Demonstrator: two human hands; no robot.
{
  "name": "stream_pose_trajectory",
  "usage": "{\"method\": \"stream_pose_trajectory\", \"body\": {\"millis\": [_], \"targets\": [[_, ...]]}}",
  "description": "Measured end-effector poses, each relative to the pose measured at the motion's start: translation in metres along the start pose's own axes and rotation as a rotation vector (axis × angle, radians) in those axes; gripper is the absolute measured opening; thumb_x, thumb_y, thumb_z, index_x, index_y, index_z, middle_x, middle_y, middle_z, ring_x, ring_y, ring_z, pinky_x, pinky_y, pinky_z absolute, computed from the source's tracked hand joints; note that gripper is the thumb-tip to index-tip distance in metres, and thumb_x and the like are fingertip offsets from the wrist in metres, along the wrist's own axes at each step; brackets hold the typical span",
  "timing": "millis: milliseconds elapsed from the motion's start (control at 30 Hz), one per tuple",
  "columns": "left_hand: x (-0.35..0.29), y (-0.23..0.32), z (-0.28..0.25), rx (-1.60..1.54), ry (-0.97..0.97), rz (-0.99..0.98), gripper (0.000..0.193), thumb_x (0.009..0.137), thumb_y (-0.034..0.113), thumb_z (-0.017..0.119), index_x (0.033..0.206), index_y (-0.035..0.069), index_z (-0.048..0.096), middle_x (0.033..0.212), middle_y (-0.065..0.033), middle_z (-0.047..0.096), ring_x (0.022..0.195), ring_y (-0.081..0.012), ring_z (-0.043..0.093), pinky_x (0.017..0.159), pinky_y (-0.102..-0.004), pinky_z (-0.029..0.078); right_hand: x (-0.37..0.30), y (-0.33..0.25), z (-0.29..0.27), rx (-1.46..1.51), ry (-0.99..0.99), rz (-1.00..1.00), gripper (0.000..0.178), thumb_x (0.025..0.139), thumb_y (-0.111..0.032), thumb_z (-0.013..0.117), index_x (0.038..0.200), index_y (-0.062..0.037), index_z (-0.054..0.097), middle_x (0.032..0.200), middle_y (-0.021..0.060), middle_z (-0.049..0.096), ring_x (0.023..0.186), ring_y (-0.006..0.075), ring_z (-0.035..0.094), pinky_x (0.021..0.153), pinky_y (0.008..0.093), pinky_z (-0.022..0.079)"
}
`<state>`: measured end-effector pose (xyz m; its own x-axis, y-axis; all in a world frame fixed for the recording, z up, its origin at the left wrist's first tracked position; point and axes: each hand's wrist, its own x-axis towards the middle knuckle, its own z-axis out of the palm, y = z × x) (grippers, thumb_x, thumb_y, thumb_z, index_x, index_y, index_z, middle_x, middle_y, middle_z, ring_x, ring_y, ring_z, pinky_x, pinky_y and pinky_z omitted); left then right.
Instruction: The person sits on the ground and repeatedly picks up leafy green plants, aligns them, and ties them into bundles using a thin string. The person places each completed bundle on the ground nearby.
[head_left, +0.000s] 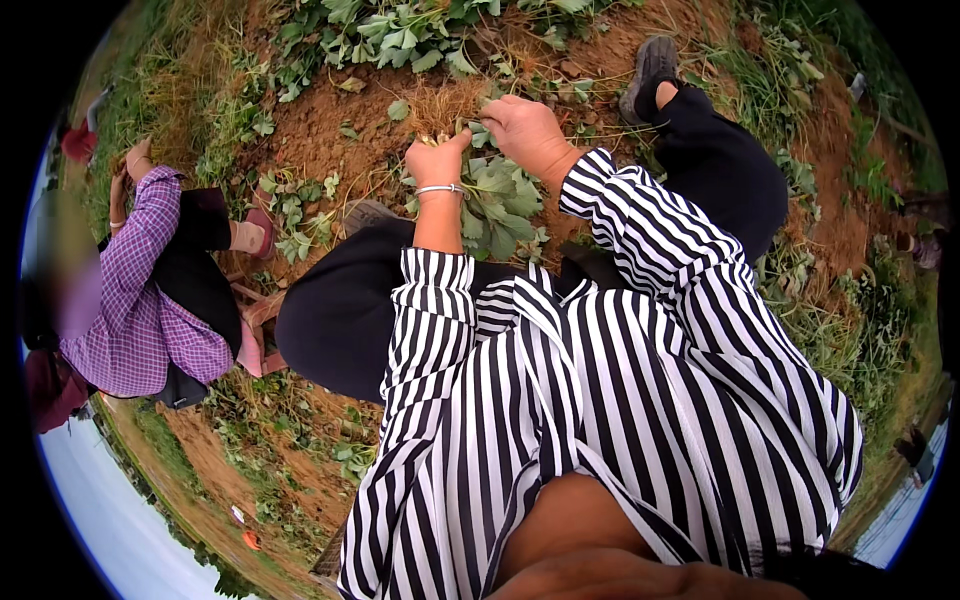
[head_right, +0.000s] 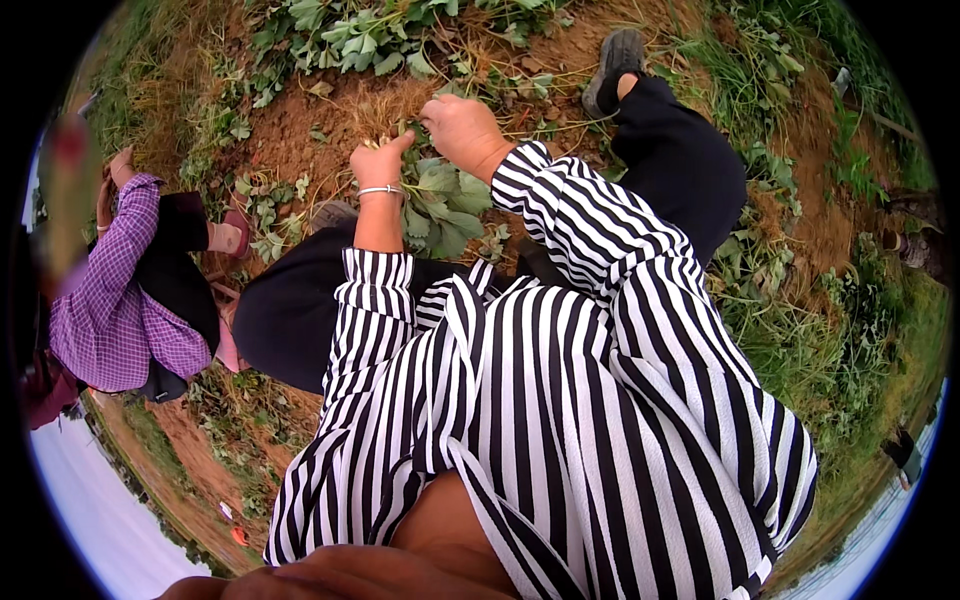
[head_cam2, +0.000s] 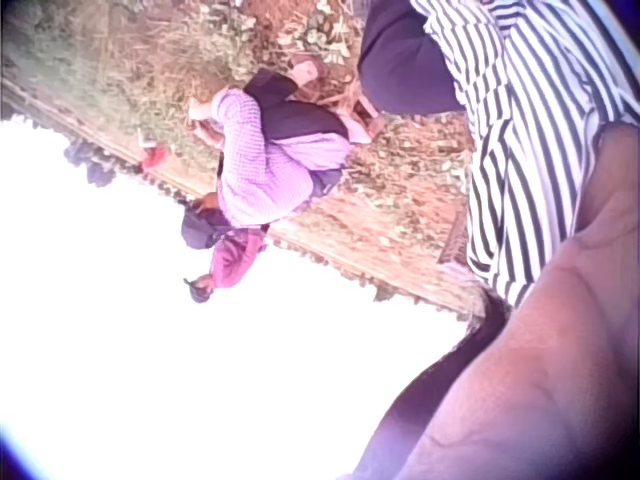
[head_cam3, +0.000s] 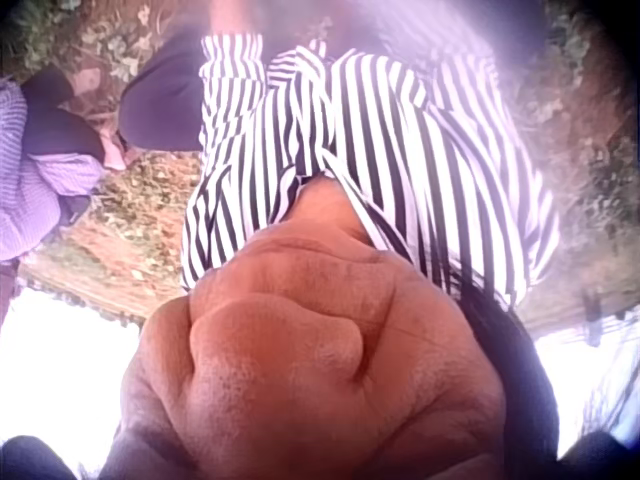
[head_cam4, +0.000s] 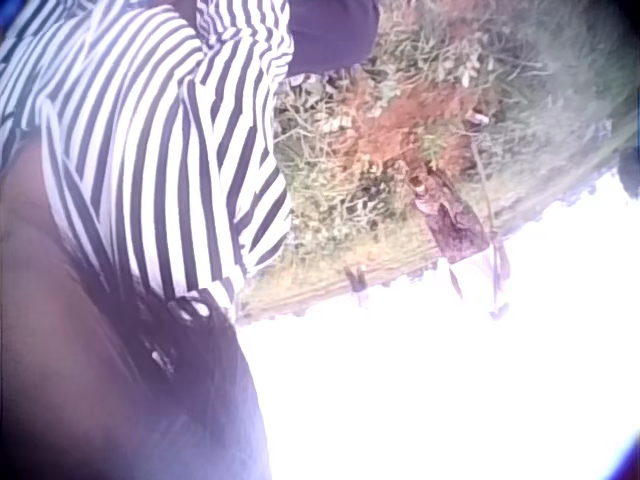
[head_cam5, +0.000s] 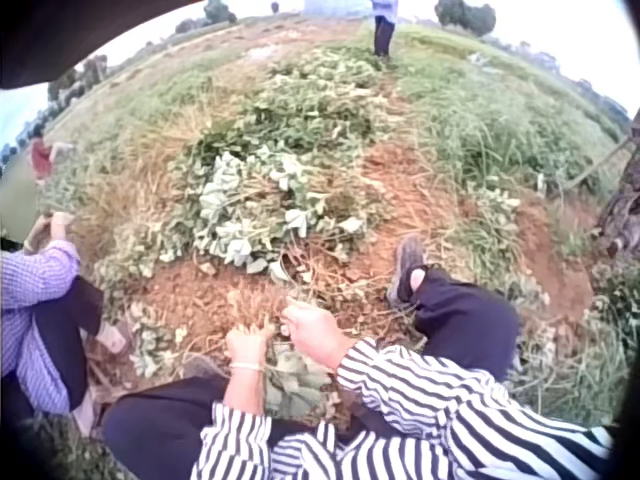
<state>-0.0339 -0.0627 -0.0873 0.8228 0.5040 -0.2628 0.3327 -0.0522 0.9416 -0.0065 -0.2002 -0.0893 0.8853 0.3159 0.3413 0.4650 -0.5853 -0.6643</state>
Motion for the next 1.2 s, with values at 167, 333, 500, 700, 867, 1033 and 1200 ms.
{"method": "stream_pose_trajectory", "body": {"millis": [167, 333, 500, 700, 867, 1033, 1200], "targets": [[-0.025, 0.013, 0.003, -0.054, -0.119, -0.134, 0.021, 0.064, -0.004, 0.070, 0.081, -0.007, 0.059, 0.076, -0.0094, 0.062, 0.061, -0.0160, 0.058, 0.056, -0.0287, 0.047, -0.017, 0.010, 0.003, -0.104, -0.056, 0.002, 0.012, 0.071, -0.017, 0.057, 0.072, -0.0055, 0.056, 0.072, 0.0121, 0.057, 0.063, 0.0310, 0.057, 0.057, 0.0389, 0.047], [-0.030, -0.014, 0.006, -0.103, -0.181, -0.201, 0.021, 0.068, -0.003, 0.067, 0.084, -0.006, 0.054, 0.074, -0.0100, 0.058, 0.056, -0.0175, 0.056, 0.050, -0.0276, 0.043, -0.030, 0.026, 0.010, -0.052, 0.035, 0.167, 0.016, 0.070, -0.019, 0.055, 0.071, -0.0036, 0.054, 0.073, 0.0134, 0.057, 0.065, 0.0321, 0.056, 0.061, 0.0410, 0.046], [-0.006, -0.020, -0.016, -0.219, -0.159, -0.265, 0.018, 0.070, 0.002, 0.068, 0.083, -0.006, 0.060, 0.075, -0.0104, 0.062, 0.060, -0.0178, 0.059, 0.059, -0.0288, 0.044, -0.027, 0.119, -0.029, 0.450, -0.080, 0.998, 0.023, 0.076, -0.017, 0.054, 0.067, 0.0043, 0.056, 0.059, 0.0115, 0.054, 0.049, 0.0194, 0.047, 0.052, 0.0359, 0.039], [0.007, -0.009, -0.039, -0.143, -0.155, -0.256, 0.019, 0.072, 0.007, 0.067, 0.085, -0.005, 0.060, 0.080, -0.0108, 0.063, 0.075, -0.0204, 0.060, 0.070, -0.0318, 0.046, -0.024, 0.135, -0.006, -0.247, -0.942, 0.578, 0.023, 0.076, -0.016, 0.058, 0.087, 0.0040, 0.063, 0.079, 0.0145, 0.064, 0.072, 0.0255, 0.060, 0.067, 0.0387, 0.047], [0.012, -0.008, -0.042, -0.231, -0.212, -0.163, 0.020, 0.073, 0.004, 0.066, 0.089, -0.005, 0.057, 0.074, -0.0119, 0.062, 0.069, -0.0211, 0.061, 0.056, -0.0326, 0.049, 0.015, 0.176, 0.026, 0.177, -0.080, 0.765, 0.042, 0.075, -0.031, 0.061, 0.096, 0.0051, 0.059, 0.088, 0.0190, 0.061, 0.076, 0.0300, 0.058, 0.070, 0.0409, 0.045], [0.014, -0.009, -0.046, -0.323, -0.181, -0.273, 0.016, 0.068, 0.000, 0.069, 0.078, -0.005, 0.057, 0.065, -0.0074, 0.057, 0.049, -0.0148, 0.048, 0.055, -0.0281, 0.046, 0.048, 0.168, 0.039, 0.529, -0.265, 0.988, 0.058, 0.078, -0.024, 0.064, 0.122, 0.0062, 0.041, 0.099, 0.0137, 0.059, 0.069, 0.0177, 0.056, 0.054, 0.0255, 0.044], [0.015, -0.014, -0.051, -0.260, -0.053, -0.333, 0.014, 0.069, 0.002, 0.069, 0.071, -0.006, 0.058, 0.057, -0.0069, 0.053, 0.046, -0.0131, 0.046, 0.046, -0.0280, 0.043, 0.061, 0.143, 0.028, 0.649, -0.170, 0.805, 0.027, 0.080, -0.024, 0.062, 0.093, -0.0002, 0.063, 0.076, 0.0069, 0.063, 0.059, 0.0137, 0.056, 0.053, 0.0253, 0.045]]}}
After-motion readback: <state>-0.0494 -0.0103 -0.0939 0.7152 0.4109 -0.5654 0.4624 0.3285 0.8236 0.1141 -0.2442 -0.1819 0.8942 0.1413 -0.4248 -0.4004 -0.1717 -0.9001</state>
